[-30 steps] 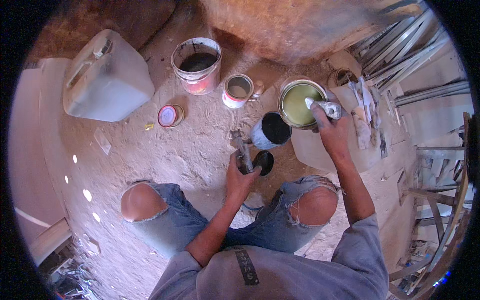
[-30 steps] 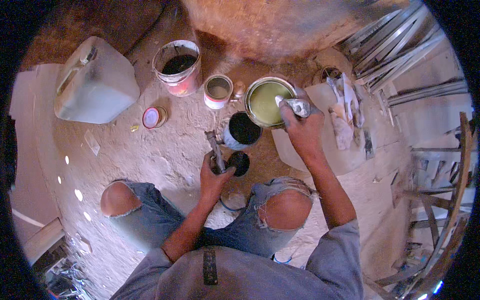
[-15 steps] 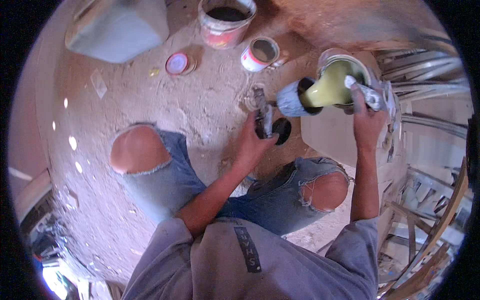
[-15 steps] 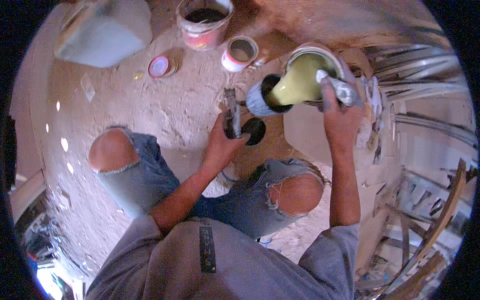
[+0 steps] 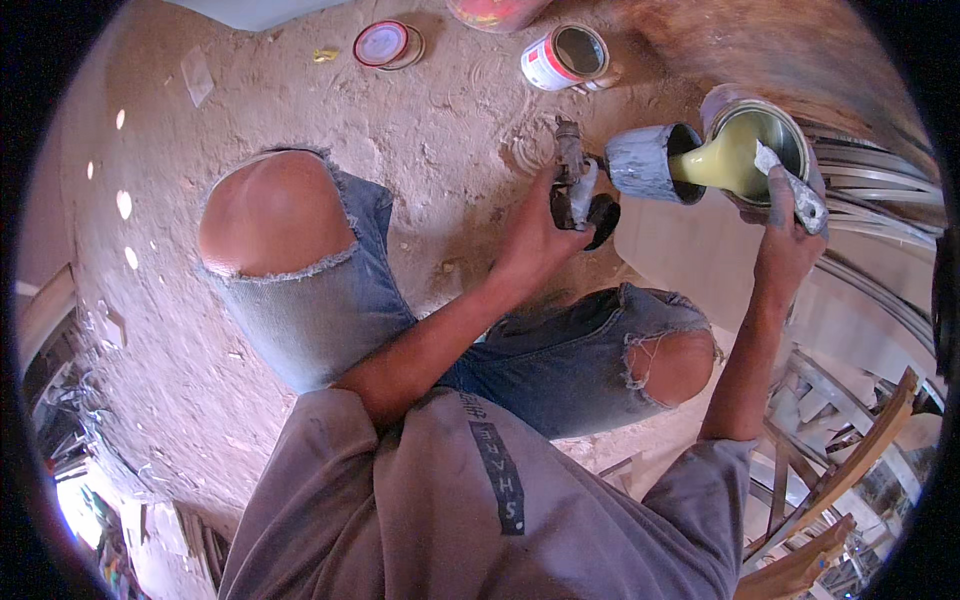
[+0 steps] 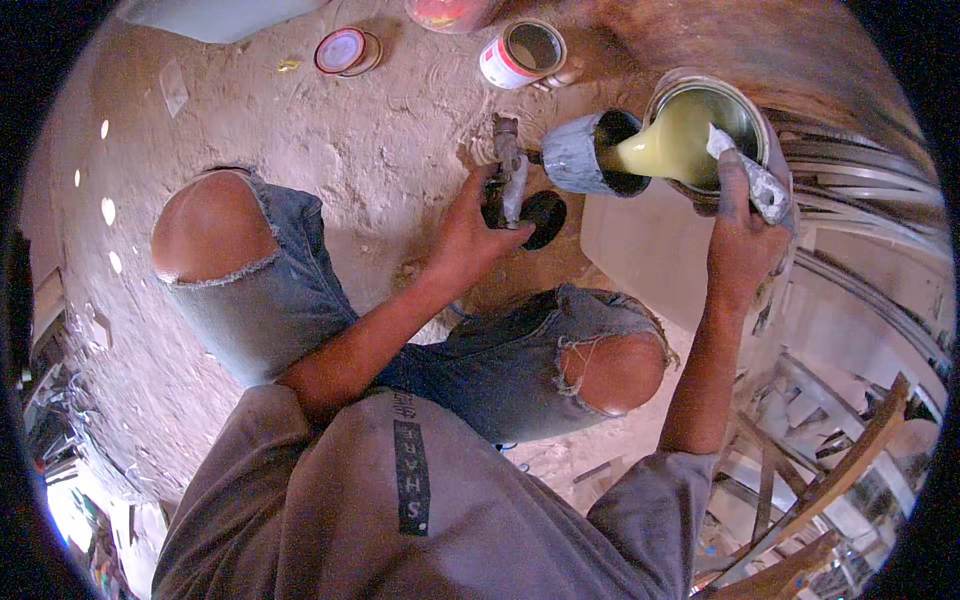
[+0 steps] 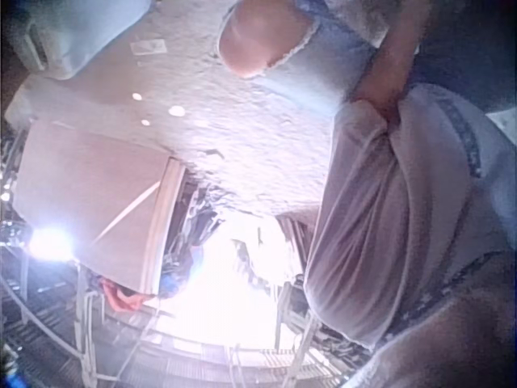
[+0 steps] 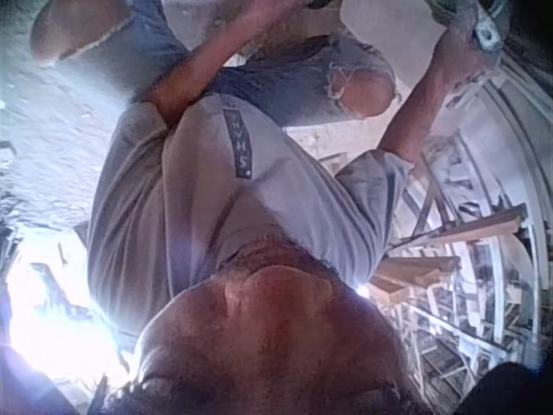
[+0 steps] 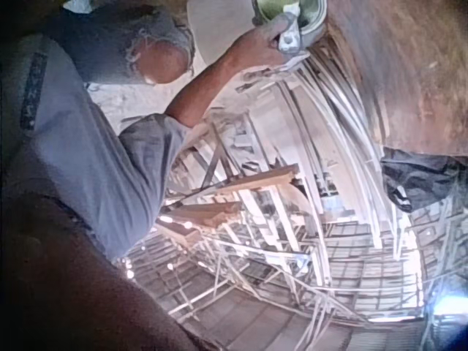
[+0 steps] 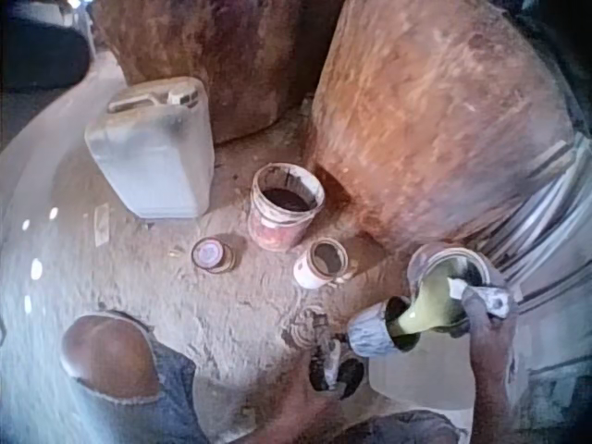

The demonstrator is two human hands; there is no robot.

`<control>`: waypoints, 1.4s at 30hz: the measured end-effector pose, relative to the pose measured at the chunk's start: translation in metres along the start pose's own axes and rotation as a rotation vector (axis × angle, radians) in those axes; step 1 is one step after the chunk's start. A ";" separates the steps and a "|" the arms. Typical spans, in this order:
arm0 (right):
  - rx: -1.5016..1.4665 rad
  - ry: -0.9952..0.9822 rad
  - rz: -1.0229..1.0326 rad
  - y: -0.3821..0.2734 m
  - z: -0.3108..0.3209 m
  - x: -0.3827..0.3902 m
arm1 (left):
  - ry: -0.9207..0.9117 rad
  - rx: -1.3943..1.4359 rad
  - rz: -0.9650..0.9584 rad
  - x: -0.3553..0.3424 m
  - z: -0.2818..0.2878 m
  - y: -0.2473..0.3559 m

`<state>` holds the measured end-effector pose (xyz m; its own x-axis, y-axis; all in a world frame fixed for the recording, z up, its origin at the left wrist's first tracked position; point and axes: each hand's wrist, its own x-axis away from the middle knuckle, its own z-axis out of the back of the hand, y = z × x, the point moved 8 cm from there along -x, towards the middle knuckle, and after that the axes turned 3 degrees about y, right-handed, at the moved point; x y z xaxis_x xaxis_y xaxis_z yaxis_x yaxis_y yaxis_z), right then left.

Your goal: The person uses a spray gun to apply a finish to long wooden planks, untangles the air hose, and refills the spray gun canister with paint from a bucket.

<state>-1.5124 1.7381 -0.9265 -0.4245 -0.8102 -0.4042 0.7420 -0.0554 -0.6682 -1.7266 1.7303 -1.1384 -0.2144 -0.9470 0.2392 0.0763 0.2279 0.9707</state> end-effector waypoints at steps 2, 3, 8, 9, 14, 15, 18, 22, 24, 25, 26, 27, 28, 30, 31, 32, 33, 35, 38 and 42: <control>-0.014 0.001 -0.013 -0.002 0.001 0.001 | -0.005 0.006 0.002 0.001 -0.001 -0.002; 0.000 0.003 -0.006 -0.003 0.001 0.001 | -0.010 0.016 -0.005 0.001 -0.002 -0.003; 0.031 -0.015 -0.001 0.001 0.001 0.002 | -0.022 -0.006 0.025 0.003 0.000 -0.001; 0.023 -0.017 0.012 0.000 0.000 0.001 | -0.020 -0.014 0.029 0.003 0.000 -0.001; 0.052 -0.011 0.033 -0.006 -0.001 0.001 | -0.034 0.020 0.019 0.002 -0.001 -0.002; 0.051 -0.009 0.035 -0.005 -0.001 0.001 | -0.033 0.018 0.017 0.002 -0.001 -0.001; 0.061 0.007 0.096 -0.005 -0.001 0.002 | -0.047 0.026 0.026 0.002 -0.002 -0.003; 0.001 0.013 0.030 -0.003 -0.002 0.003 | -0.012 0.001 0.008 0.000 -0.003 -0.009; 0.029 0.019 -0.035 0.003 0.000 0.003 | -0.024 0.018 0.003 -0.002 -0.004 -0.012; 0.042 0.025 -0.065 0.006 0.001 0.003 | -0.031 0.026 -0.004 -0.004 -0.005 -0.013; 0.051 0.024 -0.079 0.005 0.000 0.003 | -0.026 0.007 0.014 -0.005 -0.005 -0.017; 0.058 0.024 -0.092 0.003 -0.002 0.004 | -0.020 -0.014 0.030 -0.004 -0.005 -0.022; 0.063 0.031 -0.101 0.002 -0.003 0.002 | -0.015 -0.035 0.038 -0.006 -0.005 -0.023; 0.009 0.066 -0.213 0.028 0.011 0.003 | -0.005 -0.021 0.033 -0.001 -0.007 -0.018; -0.018 0.081 -0.266 0.039 0.015 0.003 | -0.001 -0.012 0.031 0.001 -0.005 -0.014; -0.206 0.076 -0.310 0.044 0.009 0.003 | -0.034 -0.027 0.061 0.001 -0.004 -0.015; -0.282 0.041 -0.395 0.056 0.003 0.006 | -0.049 -0.016 0.051 0.001 -0.004 -0.016; -0.444 -0.037 -0.560 0.078 -0.011 0.015 | -0.077 -0.001 0.031 0.003 -0.004 -0.021; -0.535 -0.066 -0.598 0.095 -0.035 0.020 | -0.100 0.069 0.080 0.006 -0.001 -0.029; -0.602 0.061 -0.580 0.147 -0.067 0.034 | -0.134 0.038 0.075 0.010 0.004 -0.031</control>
<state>-1.4522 1.7418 -1.0805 -0.6933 -0.7156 0.0850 0.0008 -0.1187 -0.9929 -1.7351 1.7146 -1.1656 -0.3374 -0.8889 0.3100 0.0611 0.3079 0.9495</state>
